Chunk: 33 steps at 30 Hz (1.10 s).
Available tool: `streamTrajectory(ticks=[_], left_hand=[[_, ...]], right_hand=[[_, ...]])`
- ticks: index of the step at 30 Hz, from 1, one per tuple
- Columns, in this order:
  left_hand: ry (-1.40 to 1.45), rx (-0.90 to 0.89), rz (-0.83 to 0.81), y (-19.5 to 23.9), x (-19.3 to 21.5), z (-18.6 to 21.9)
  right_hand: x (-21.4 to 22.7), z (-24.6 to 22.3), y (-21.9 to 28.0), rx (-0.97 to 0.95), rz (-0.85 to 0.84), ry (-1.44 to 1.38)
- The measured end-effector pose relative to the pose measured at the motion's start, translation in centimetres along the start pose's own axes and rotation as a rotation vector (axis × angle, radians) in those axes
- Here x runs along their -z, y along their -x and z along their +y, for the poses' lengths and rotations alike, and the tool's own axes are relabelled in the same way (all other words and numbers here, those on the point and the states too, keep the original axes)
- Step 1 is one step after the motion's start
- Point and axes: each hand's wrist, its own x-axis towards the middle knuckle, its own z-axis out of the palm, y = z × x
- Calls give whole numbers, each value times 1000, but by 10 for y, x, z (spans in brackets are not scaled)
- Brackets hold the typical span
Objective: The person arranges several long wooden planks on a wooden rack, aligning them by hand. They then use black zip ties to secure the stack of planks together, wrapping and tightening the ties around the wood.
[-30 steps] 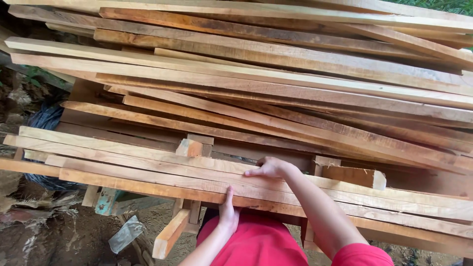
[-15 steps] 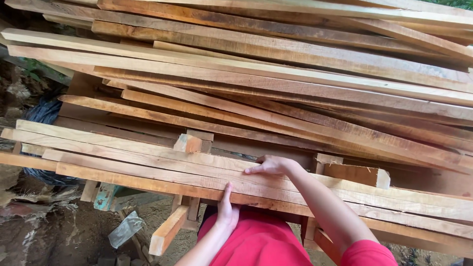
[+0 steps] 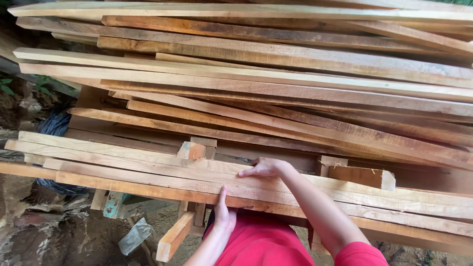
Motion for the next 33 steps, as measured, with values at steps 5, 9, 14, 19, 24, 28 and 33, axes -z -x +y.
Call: streamTrajectory(ticks=[5, 9, 14, 19, 24, 28, 33], left_hand=[[-18, -18, -10, -11, 7, -2], [8, -10, 10, -14, 10, -4], [-26, -8, -2, -13, 5, -1], [-104, 12, -14, -8, 11, 3], [-671, 233, -141, 3, 22, 30], [-1537, 70, -266, 32, 17, 30], [-2303, -1088, -503, -3, -5, 3]], right_hand=[[0, 1, -5, 25, -4, 13], [-3, 4, -9, 33, -8, -168], [0, 1, -7, 6, 20, -58], [-9, 9, -7, 102, 162, 41], [-37, 21, 12, 413, 899, 374], [-90, 44, 32, 440, 1190, 217], [-151, 117, 23, 116, 1265, 756]])
